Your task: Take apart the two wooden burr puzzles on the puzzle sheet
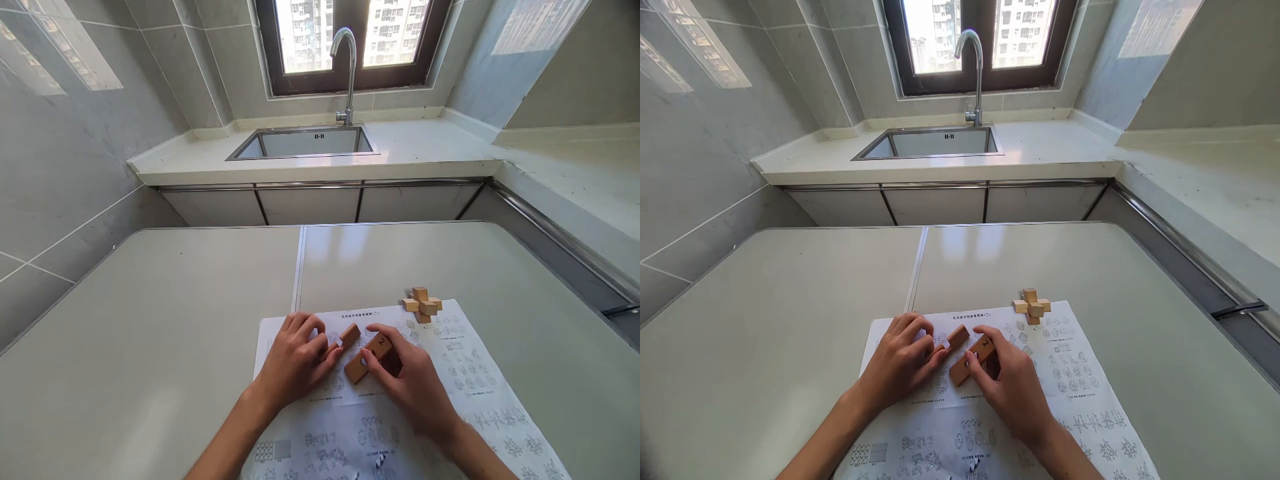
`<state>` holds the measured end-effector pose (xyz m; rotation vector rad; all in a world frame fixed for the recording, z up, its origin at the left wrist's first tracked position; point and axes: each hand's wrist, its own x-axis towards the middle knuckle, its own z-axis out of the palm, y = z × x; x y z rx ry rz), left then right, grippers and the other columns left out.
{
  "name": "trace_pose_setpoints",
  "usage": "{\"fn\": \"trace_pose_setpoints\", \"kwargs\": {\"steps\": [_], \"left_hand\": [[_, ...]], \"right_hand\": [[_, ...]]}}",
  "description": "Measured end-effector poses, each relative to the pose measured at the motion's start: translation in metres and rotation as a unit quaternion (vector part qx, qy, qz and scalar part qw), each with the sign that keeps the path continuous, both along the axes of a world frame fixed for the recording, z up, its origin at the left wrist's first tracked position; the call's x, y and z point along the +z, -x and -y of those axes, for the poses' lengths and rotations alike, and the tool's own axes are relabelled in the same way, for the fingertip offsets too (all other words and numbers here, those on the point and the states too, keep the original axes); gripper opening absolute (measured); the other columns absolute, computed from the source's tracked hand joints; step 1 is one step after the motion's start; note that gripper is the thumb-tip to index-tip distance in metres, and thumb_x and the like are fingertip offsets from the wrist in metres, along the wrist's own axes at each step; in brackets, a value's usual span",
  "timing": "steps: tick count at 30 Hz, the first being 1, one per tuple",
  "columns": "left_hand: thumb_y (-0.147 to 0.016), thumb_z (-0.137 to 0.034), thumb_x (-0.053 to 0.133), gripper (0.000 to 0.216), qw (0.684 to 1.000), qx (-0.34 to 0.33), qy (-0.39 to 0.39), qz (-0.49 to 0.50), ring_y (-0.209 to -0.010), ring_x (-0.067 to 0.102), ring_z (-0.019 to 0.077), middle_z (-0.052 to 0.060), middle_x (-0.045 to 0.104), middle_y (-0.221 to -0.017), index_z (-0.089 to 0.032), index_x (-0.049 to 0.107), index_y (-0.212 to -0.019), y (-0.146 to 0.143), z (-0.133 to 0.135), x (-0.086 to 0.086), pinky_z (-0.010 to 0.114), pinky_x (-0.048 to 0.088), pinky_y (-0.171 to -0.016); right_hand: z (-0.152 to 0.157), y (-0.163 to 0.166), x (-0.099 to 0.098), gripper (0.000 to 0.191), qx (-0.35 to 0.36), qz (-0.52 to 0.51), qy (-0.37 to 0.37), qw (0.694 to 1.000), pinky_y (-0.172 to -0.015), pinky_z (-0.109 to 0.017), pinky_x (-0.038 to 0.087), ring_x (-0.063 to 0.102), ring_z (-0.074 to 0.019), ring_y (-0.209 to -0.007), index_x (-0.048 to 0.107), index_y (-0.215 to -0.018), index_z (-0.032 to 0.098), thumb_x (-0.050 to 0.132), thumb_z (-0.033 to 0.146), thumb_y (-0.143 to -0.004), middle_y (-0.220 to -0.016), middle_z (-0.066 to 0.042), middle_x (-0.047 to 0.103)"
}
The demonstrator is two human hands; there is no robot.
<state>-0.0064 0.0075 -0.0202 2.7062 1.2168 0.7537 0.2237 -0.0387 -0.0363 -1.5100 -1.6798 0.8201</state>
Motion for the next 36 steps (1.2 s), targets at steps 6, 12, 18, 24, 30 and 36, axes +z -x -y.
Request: {"fn": "trace_pose_setpoints", "kwargs": {"steps": [6, 12, 18, 24, 30, 36], "left_hand": [[-0.097, -0.027, 0.068, 0.028, 0.999, 0.035, 0.021, 0.006, -0.094, 0.057, 0.0237, 0.006, 0.065, -0.095, -0.019, 0.058, -0.071, 0.0000, -0.0001, 0.0006, 0.041, 0.049, -0.085], [-0.096, -0.027, 0.067, 0.031, 0.999, 0.038, 0.025, 0.001, -0.096, 0.056, 0.0246, 0.007, 0.064, -0.098, -0.020, 0.057, -0.067, -0.0006, 0.0005, 0.0013, 0.042, 0.049, -0.085], [-0.092, -0.026, 0.070, 0.028, 0.998, 0.054, 0.045, 0.009, -0.104, 0.056, 0.0269, 0.007, 0.064, -0.100, -0.020, 0.055, -0.069, -0.0018, 0.0010, 0.0035, 0.043, 0.050, -0.089], [-0.092, -0.025, 0.068, 0.018, 0.998, 0.045, 0.041, 0.003, -0.104, 0.058, 0.0278, 0.007, 0.066, -0.104, -0.022, 0.055, -0.079, -0.0015, 0.0010, 0.0035, 0.044, 0.051, -0.089], [-0.089, -0.026, 0.069, 0.013, 0.999, 0.022, 0.049, 0.000, -0.109, 0.059, 0.0296, 0.008, 0.067, -0.109, -0.022, 0.058, -0.095, -0.0014, 0.0013, 0.0049, 0.046, 0.052, -0.092], [-0.081, -0.028, 0.076, 0.040, 0.998, 0.003, 0.054, 0.014, -0.120, 0.059, 0.0310, 0.009, 0.067, -0.123, -0.023, 0.059, -0.117, -0.0021, 0.0038, 0.0095, 0.047, 0.051, -0.102]], "right_hand": [[-0.0020, -0.0007, -0.0035, 0.033, 0.009, 0.086, -0.079, 0.993, -0.067, -0.036, 0.058, 0.069, -0.0225, -0.076, 0.060, -0.135, 0.024, 0.054, 0.038, -0.105, -0.103, -0.007, 0.068], [-0.0029, -0.0004, -0.0067, 0.036, 0.030, 0.107, -0.103, 0.988, -0.085, -0.044, 0.061, 0.068, -0.0285, -0.099, 0.056, -0.140, 0.024, 0.052, 0.037, -0.106, -0.113, -0.011, 0.065], [-0.0028, 0.0002, -0.0083, 0.037, 0.042, 0.105, -0.100, 0.989, -0.087, -0.047, 0.061, 0.066, -0.0297, -0.103, 0.054, -0.141, 0.023, 0.053, 0.034, -0.106, -0.116, -0.012, 0.063], [-0.0025, 0.0006, -0.0063, 0.036, 0.040, 0.113, -0.107, 0.987, -0.086, -0.047, 0.062, 0.066, -0.0306, -0.104, 0.056, -0.140, 0.024, 0.054, 0.034, -0.105, -0.117, -0.013, 0.063], [-0.0028, 0.0002, -0.0070, 0.036, 0.044, 0.124, -0.113, 0.985, -0.087, -0.046, 0.062, 0.067, -0.0304, -0.107, 0.056, -0.138, 0.023, 0.056, 0.033, -0.104, -0.121, -0.013, 0.062], [-0.0031, -0.0005, -0.0083, 0.035, 0.063, 0.096, -0.109, 0.987, -0.094, -0.047, 0.061, 0.065, -0.0298, -0.114, 0.055, -0.139, 0.025, 0.055, 0.029, -0.105, -0.127, -0.013, 0.061]]}}
